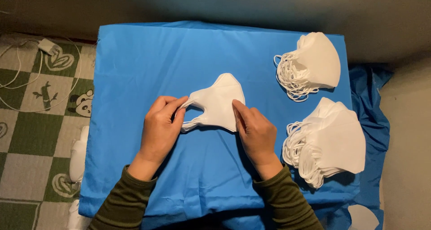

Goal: Folding and packaging individual face masks into plastic bags.

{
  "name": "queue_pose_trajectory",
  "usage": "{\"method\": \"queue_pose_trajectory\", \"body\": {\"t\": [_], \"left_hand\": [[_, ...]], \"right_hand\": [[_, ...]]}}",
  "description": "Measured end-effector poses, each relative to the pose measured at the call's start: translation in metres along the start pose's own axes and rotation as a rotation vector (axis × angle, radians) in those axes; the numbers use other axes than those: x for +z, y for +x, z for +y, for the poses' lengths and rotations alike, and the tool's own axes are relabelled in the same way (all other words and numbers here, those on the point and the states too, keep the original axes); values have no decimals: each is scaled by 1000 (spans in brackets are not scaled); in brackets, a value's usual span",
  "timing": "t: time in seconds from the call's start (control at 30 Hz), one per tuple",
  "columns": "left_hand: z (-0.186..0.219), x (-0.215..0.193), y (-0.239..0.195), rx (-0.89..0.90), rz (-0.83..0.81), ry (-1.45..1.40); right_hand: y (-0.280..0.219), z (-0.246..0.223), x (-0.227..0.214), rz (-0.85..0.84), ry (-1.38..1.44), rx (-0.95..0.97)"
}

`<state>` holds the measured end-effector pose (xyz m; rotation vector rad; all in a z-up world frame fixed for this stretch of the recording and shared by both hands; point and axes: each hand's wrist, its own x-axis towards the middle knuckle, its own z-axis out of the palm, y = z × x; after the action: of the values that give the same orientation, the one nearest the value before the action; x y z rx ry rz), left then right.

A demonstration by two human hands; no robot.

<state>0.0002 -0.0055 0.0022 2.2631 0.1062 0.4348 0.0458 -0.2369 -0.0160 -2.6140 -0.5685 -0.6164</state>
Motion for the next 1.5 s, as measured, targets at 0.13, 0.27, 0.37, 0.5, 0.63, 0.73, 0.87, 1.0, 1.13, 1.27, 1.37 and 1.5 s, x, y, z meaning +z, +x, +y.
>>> {"method": "queue_pose_trajectory", "body": {"t": [0.13, 0.27, 0.37, 0.5, 0.63, 0.73, 0.87, 1.0, 1.13, 1.27, 1.37, 1.5], "left_hand": [[2, -2, 0, -50, -9, -52], [10, -7, 4, -85, -46, -60], [17, -9, 6, -117, -72, -48], [21, -10, 7, -175, -72, -99], [21, -11, 7, -172, -72, -116], [22, -11, 7, -155, -66, -105], [21, -11, 7, -161, -68, -90], [22, -11, 6, -156, -58, -103], [19, -10, 6, -156, -60, -82], [20, -10, 6, -168, -59, -91], [20, -8, 5, -133, -37, -82], [21, -8, 2, 67, 33, -37]], "right_hand": [[-2, -3, -12, -31, -6, 25], [-8, -15, -64, -67, 143, 24], [-27, 3, -104, -77, 211, 101], [-64, 73, -138, 38, -114, 256], [-83, 123, -150, 33, -272, 307], [-85, 134, -149, -39, -297, 343], [-83, 134, -146, -56, -286, 333], [-81, 126, -145, -29, -335, 322], [-79, 114, -145, 0, -357, 316], [-83, 107, -148, 17, -367, 348], [-81, 92, -162, 62, -236, 352], [-66, 50, -192, 16, 89, 382]]}}
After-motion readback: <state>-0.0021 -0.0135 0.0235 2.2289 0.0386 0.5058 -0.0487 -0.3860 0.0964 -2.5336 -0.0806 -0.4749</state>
